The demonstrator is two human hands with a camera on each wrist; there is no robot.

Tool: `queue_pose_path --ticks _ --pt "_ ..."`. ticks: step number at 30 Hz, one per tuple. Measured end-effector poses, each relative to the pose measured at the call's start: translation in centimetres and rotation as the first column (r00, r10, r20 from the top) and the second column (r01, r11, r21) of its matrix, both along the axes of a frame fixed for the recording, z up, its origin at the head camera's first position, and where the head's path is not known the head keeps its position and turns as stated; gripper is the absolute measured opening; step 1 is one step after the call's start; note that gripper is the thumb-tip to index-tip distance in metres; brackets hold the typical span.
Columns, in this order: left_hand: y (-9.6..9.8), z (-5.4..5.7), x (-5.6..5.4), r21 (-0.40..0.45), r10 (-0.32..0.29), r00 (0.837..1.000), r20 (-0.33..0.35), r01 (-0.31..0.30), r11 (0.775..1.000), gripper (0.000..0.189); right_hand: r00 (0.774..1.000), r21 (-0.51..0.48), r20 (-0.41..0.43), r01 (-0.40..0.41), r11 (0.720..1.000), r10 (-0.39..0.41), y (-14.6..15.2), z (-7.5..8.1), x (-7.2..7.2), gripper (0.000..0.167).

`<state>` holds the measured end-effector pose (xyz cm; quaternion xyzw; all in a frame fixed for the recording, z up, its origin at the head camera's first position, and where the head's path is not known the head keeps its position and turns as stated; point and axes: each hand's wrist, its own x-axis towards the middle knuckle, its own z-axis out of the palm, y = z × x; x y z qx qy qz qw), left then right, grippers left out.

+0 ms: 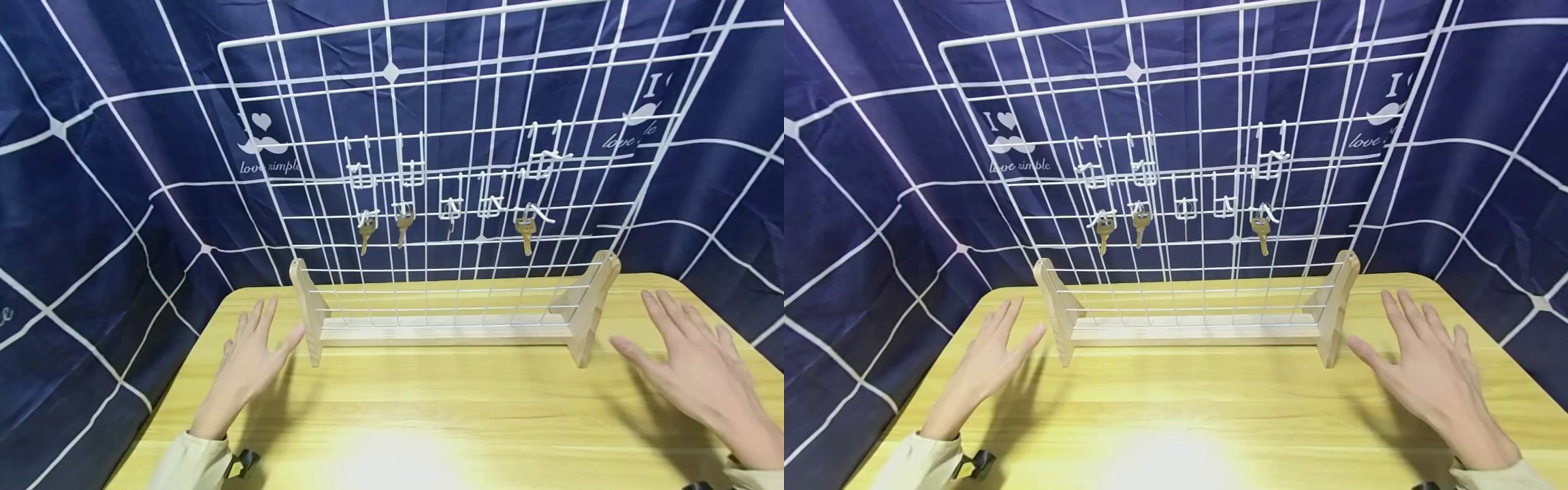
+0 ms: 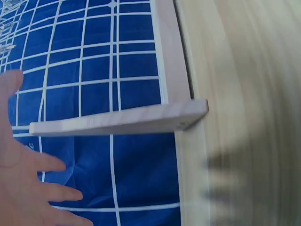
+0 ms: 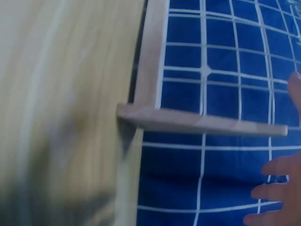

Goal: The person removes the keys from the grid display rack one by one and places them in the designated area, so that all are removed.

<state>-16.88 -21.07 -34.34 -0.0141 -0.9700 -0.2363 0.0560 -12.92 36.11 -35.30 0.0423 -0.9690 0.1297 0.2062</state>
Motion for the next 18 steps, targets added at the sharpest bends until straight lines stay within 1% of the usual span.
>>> queue_pose_path --ticks 2,5,7,9,11,13,14,16,18 --pt "0.2 0.1 -0.5 0.048 -0.002 1.0 -0.031 0.003 0.999 0.09 0.998 -0.042 -0.052 -0.021 0.999 0.019 -0.7 0.5 -0.2 0.079" --pt "0.7 0.0 -1.3 0.128 -0.005 0.996 -0.092 0.017 0.992 0.089 0.993 -0.135 -0.115 -0.022 0.991 0.006 -1.9 1.3 -0.5 0.069" --pt "1.1 -0.1 -1.8 0.177 -0.004 0.992 -0.123 0.025 0.984 0.088 0.986 -0.195 -0.165 -0.02 0.981 -0.013 -2.9 1.7 -0.7 0.063" --pt "1.6 -0.2 -2.2 0.214 0.004 0.989 -0.15 0.029 0.976 0.086 0.975 -0.231 -0.22 -0.032 0.972 -0.021 -3.9 2.0 -1.0 0.057" --pt "2.0 -0.4 -2.5 0.243 0.013 0.983 -0.185 0.033 0.969 0.08 0.955 -0.233 -0.297 -0.059 0.971 -0.013 -4.7 2.0 -1.3 0.051" --pt "2.3 -0.6 -2.8 0.273 0.026 0.974 -0.227 0.038 0.961 0.073 0.924 -0.23 -0.382 -0.101 0.968 0.006 -5.4 2.1 -1.6 0.045" --pt "2.5 -0.8 -2.9 0.29 0.035 0.968 -0.248 0.039 0.956 0.069 0.911 -0.232 -0.412 -0.12 0.965 0.015 -5.7 2.2 -1.7 0.042" --pt "2.7 -1.0 -3.2 0.325 0.056 0.956 -0.287 0.042 0.945 0.063 0.889 -0.239 -0.458 -0.154 0.959 0.028 -6.3 2.4 -2.0 0.037" --pt "3.0 -1.2 -3.5 0.367 0.078 0.947 -0.313 0.045 0.929 0.057 0.875 -0.263 -0.483 -0.189 0.946 0.041 -6.9 2.7 -2.3 0.032"
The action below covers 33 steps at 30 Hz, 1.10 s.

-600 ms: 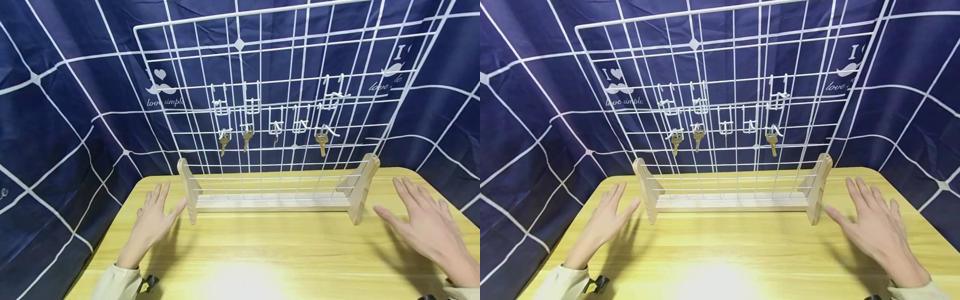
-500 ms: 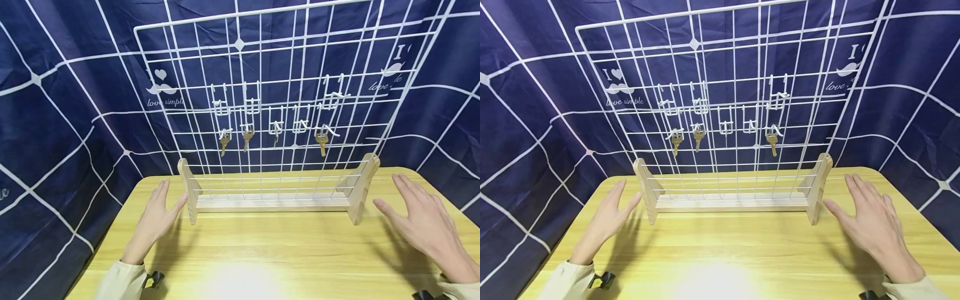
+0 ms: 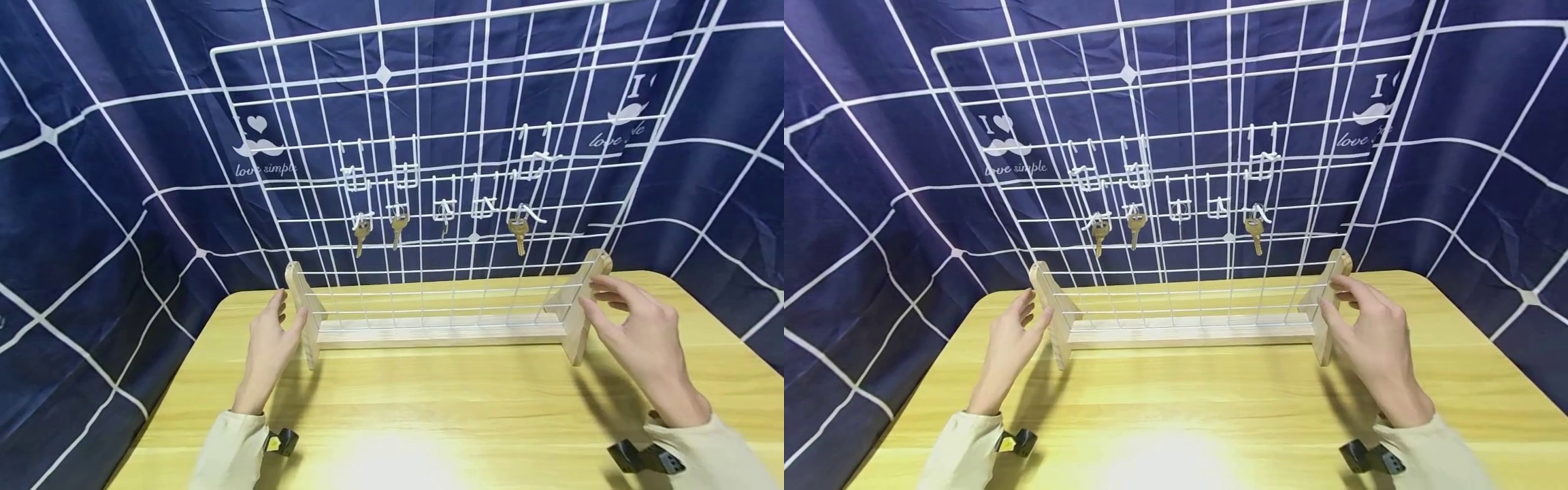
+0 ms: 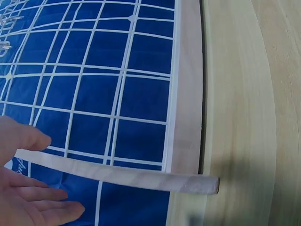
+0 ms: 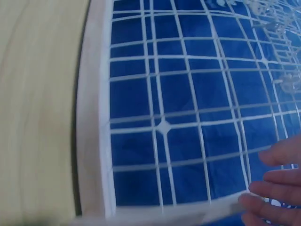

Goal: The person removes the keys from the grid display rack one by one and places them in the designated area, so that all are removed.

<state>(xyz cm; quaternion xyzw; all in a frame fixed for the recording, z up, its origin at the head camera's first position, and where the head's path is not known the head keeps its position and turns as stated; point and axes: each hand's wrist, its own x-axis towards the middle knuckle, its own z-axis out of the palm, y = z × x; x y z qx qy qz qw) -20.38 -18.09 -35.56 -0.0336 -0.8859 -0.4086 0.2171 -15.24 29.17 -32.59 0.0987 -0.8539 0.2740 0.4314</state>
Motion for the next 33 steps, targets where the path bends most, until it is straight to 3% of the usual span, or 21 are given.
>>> queue_pose_path --ticks 7,18,24,33 --pt "0.6 -0.4 -0.5 0.135 0.004 0.997 -0.079 0.006 0.991 0.039 0.999 -0.074 -0.032 -0.038 0.997 0.036 -2.3 1.0 -0.9 0.021" --pt "0.7 -0.8 -1.0 0.101 0.038 0.984 -0.173 -0.02 0.995 0.029 0.993 -0.173 -0.065 -0.104 0.979 0.094 -5.2 3.6 -1.9 0.013" --pt "0.8 -0.7 -1.0 0.118 0.037 0.985 -0.17 -0.017 0.993 0.028 0.989 -0.238 -0.091 -0.139 0.961 0.12 -6.4 5.4 -2.8 0.015" --pt "0.6 -1.0 -1.1 0.149 0.034 0.991 -0.131 -0.014 0.989 0.029 0.988 -0.275 -0.1 -0.14 0.951 0.117 -7.7 6.9 -3.8 0.016"
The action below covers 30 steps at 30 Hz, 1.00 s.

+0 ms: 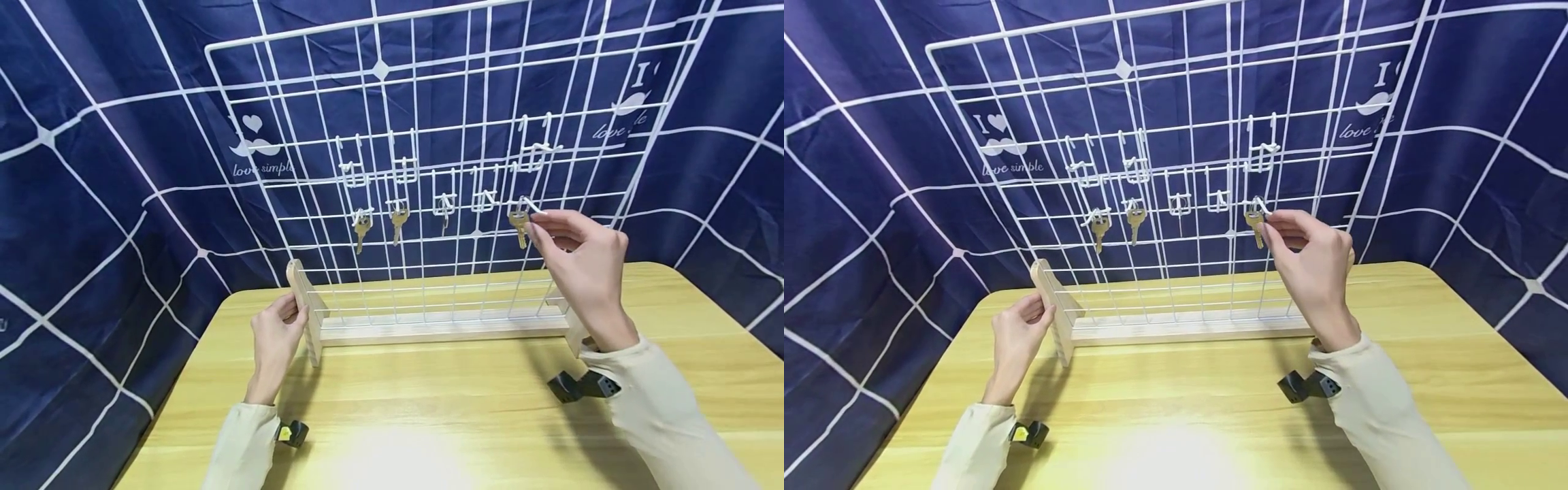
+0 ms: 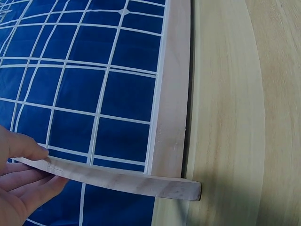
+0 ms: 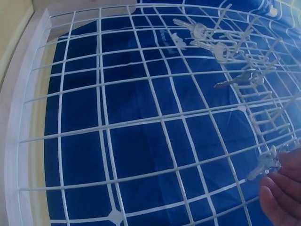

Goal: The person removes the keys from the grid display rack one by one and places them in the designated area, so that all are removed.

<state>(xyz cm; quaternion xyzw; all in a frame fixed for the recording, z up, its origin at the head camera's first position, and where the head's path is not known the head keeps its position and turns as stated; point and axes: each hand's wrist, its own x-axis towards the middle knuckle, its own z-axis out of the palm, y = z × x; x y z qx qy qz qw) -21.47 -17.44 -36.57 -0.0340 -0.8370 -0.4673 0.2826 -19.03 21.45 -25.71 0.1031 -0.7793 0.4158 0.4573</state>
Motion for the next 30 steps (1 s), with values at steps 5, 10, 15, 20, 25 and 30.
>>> queue_pose_path --ticks 5,10,15,20,25,30 --pt "0.1 0.1 0.0 -0.019 0.001 1.0 -0.01 -0.001 1.0 0.029 1.0 -0.023 0.013 -0.005 1.0 0.006 -0.3 0.2 -0.2 0.015" --pt "0.1 0.2 0.0 -0.016 0.0 1.0 -0.014 0.0 1.0 0.03 0.998 -0.069 0.048 -0.03 0.997 0.034 -0.3 0.1 -0.4 0.015" --pt "0.0 0.0 0.1 -0.024 0.002 1.0 -0.02 -0.003 1.0 0.03 0.998 -0.086 0.053 -0.014 0.996 0.018 -0.3 0.0 -0.3 0.015" --pt "0.0 0.0 0.1 -0.031 0.004 1.0 -0.029 -0.005 1.0 0.028 0.999 -0.129 0.019 -0.027 0.991 0.029 -0.1 0.3 0.1 0.016" --pt "0.0 0.0 0.1 -0.046 0.01 0.999 -0.04 -0.012 0.999 0.027 0.998 -0.151 -0.029 -0.055 0.987 0.051 0.2 0.7 0.7 0.016" --pt "0.0 0.0 0.1 -0.05 0.01 0.999 -0.046 -0.012 0.999 0.027 0.996 -0.161 -0.056 -0.076 0.984 0.067 0.2 1.1 1.4 0.016"
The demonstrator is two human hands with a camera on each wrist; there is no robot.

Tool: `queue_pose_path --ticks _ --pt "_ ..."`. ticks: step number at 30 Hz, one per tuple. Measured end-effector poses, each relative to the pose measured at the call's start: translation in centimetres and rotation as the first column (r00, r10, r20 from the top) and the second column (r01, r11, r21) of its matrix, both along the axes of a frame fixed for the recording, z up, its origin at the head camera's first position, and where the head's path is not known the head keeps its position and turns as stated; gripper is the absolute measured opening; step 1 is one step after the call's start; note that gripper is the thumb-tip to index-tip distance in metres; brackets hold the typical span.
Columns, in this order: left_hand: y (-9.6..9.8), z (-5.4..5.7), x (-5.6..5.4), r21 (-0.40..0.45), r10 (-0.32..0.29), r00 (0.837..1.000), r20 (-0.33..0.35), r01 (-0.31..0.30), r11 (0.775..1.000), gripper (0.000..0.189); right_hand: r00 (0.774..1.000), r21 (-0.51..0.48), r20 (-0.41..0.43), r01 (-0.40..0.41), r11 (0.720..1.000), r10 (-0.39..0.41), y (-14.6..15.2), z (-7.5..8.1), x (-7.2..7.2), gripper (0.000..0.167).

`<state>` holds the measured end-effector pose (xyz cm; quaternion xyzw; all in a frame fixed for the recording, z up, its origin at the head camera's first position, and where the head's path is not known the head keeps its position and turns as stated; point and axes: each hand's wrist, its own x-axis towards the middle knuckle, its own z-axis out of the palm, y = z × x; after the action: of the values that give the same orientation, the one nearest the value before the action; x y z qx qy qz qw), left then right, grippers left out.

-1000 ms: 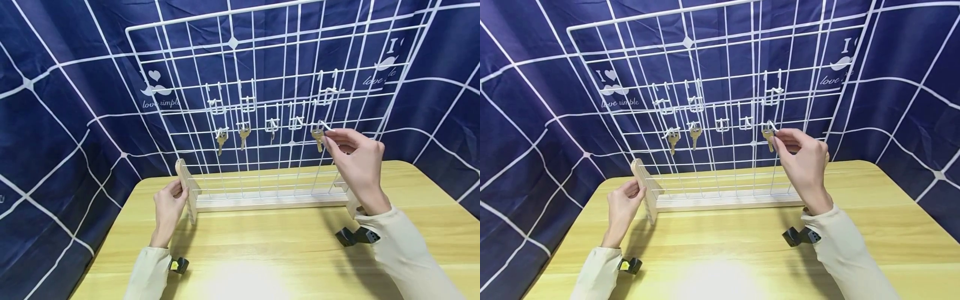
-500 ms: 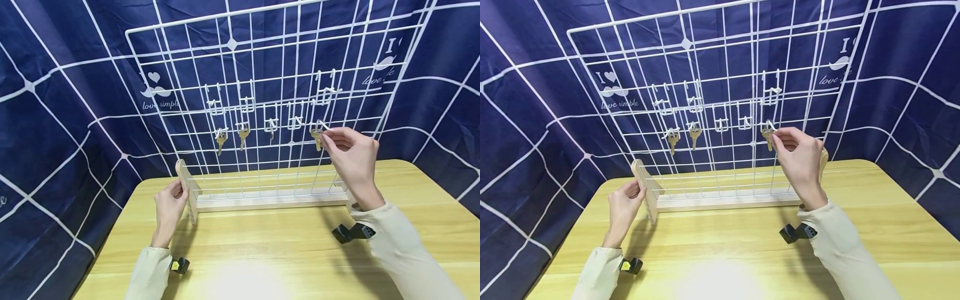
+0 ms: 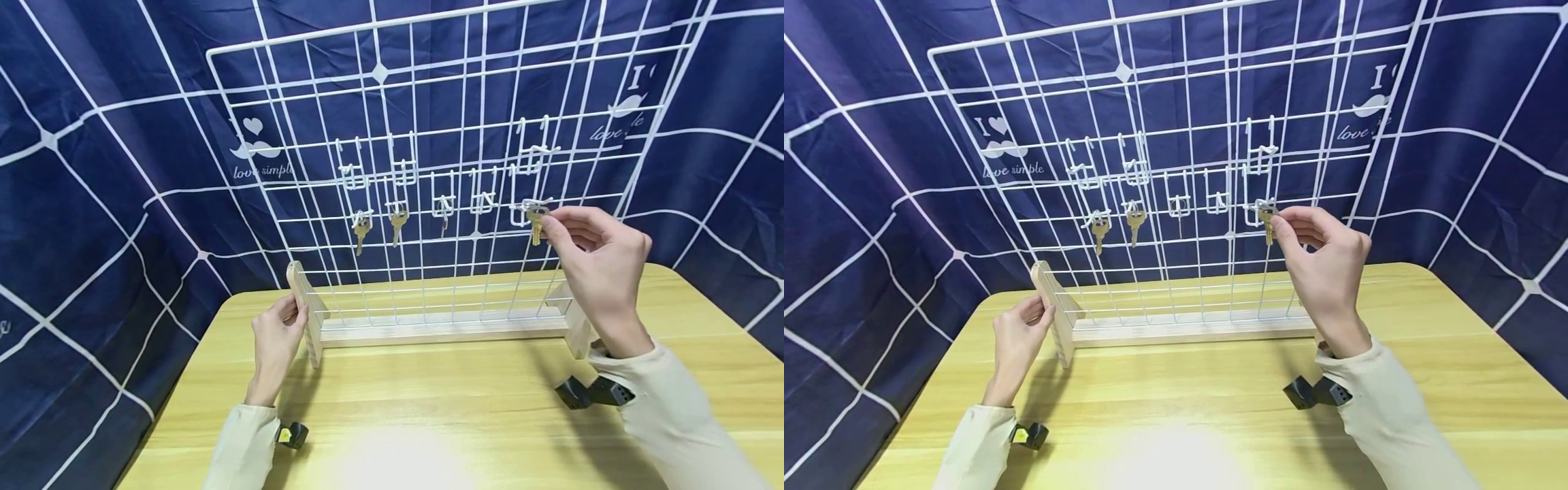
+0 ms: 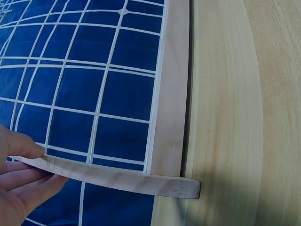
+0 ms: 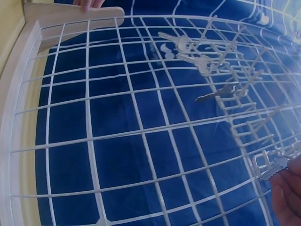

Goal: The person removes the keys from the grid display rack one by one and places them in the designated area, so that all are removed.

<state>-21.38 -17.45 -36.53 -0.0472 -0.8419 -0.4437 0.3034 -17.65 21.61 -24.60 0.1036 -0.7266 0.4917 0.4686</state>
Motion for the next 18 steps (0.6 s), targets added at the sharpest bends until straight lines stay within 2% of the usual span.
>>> queue_pose_path --ticks 5,10,13,18 --pt "-0.1 -0.1 0.0 -0.002 -0.002 1.0 0.001 0.002 1.0 0.028 1.0 0.001 0.019 0.005 1.0 -0.005 -0.1 0.4 0.5 0.015" --pt "-0.2 -0.1 0.0 -0.005 0.001 1.0 0.007 -0.001 1.0 0.027 0.999 0.028 0.052 0.004 1.0 -0.006 0.0 0.5 0.1 0.014" --pt "-0.2 -0.1 0.0 0.001 -0.007 1.0 0.008 0.007 1.0 0.027 0.999 0.062 0.04 0.016 0.998 -0.019 0.2 0.3 -0.3 0.014" --pt "-0.1 -0.1 0.0 0.014 -0.015 1.0 0.015 0.015 1.0 0.027 0.996 0.136 -0.007 0.085 0.987 -0.085 0.6 0.3 -1.0 0.013"
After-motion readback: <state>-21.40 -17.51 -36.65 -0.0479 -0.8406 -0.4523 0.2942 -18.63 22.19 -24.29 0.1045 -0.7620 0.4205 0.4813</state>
